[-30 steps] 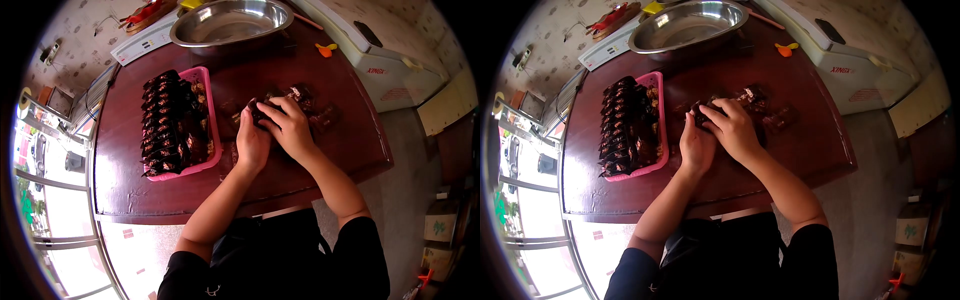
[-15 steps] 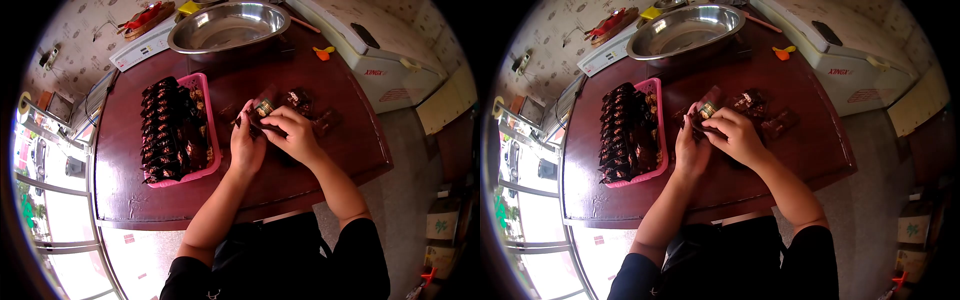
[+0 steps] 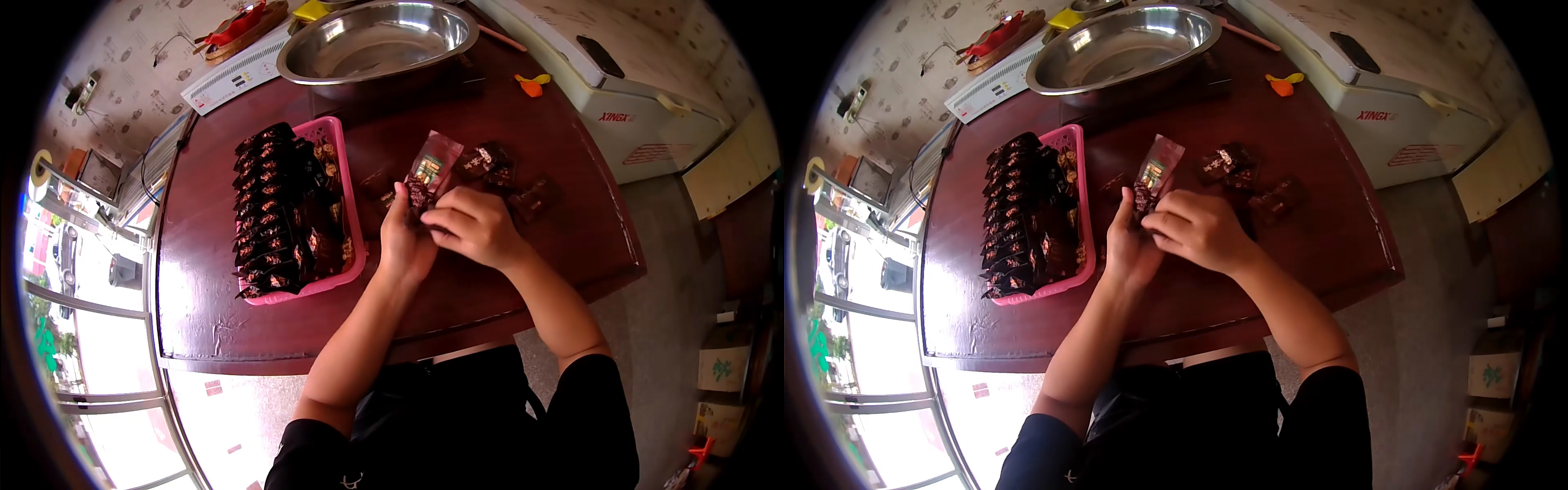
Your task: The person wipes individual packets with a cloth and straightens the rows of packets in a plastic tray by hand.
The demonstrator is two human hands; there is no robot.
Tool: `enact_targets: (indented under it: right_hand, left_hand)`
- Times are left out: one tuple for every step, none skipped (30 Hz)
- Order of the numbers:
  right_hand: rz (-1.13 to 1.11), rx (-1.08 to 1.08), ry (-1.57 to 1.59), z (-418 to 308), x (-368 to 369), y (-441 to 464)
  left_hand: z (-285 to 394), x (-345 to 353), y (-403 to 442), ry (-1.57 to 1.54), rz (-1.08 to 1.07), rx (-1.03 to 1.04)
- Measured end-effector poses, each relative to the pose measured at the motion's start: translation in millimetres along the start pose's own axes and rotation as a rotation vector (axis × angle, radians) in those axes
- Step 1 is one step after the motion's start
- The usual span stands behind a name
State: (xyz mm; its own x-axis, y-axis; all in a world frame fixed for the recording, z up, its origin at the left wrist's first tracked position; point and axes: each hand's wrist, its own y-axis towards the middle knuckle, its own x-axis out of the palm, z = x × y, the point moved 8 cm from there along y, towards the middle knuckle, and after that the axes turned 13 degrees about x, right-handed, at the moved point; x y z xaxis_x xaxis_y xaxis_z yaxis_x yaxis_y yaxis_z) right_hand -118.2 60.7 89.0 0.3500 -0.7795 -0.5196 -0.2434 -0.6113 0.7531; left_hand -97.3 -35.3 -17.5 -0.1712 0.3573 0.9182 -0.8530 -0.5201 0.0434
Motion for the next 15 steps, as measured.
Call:
enact_targets:
  right_hand:
    - [0.077,0.031,-0.025,5.7,-8.7,1.6]
    - [0.154,0.061,-0.052,10.0,-17.8,2.3]
    - [0.230,0.163,-0.072,18.1,-27.0,2.2]
    - [0.258,0.168,-0.050,23.7,-31.5,0.9]
    - [0.189,0.143,-0.039,20.0,-27.9,1.2]
    - [0.124,0.117,-0.026,15.5,-23.6,1.2]
    - [0.027,0.075,0.055,8.6,-13.0,0.7]
    - [-0.039,0.023,0.041,1.1,-3.4,-1.7]
    - [-0.037,0.014,0.023,-0.5,-1.2,-1.1]
    - [-0.036,0.005,0.004,-1.6,0.4,-0.9]
    - [0.021,0.019,-0.027,1.7,-4.6,0.0]
    - [0.078,0.032,-0.061,6.6,-11.4,1.0]
    - [0.121,0.068,-0.064,14.6,-17.2,0.7]
    - [0.126,0.097,-0.111,19.7,-24.7,2.8]
    - [0.180,0.137,-0.137,27.8,-33.7,4.1]
  left_hand:
    - [-0.5,-1.6,1.1,0.016,0.026,0.044]
    - [-1.9,-2.7,2.1,0.032,0.051,0.087]
    - [-3.5,4.7,-1.8,0.016,0.143,0.077]
    - [-5.7,0.6,-1.8,0.012,0.144,0.076]
    - [-9.7,-6.5,-1.7,0.000,0.139,0.053]
    - [-10.5,-6.7,-1.9,-0.009,0.132,0.030]
    - [-13.5,-2.1,-3.2,-0.013,0.073,-0.031]
    - [-15.3,3.4,-5.2,-0.016,0.015,-0.091]
    - [-15.4,11.8,-6.4,-0.120,-0.098,-0.159]
    - [-15.3,11.1,-5.6,-0.118,-0.096,-0.158]
    - [-13.4,8.4,-3.3,-0.098,-0.058,-0.116]
    - [-11.8,7.0,-1.9,-0.081,-0.020,-0.075]
    - [-12.2,1.5,-1.3,-0.092,0.048,-0.047]
    - [-13.2,-3.3,-1.2,-0.103,0.115,-0.020]
    - [-10.8,3.3,-1.9,-0.044,0.148,0.004]
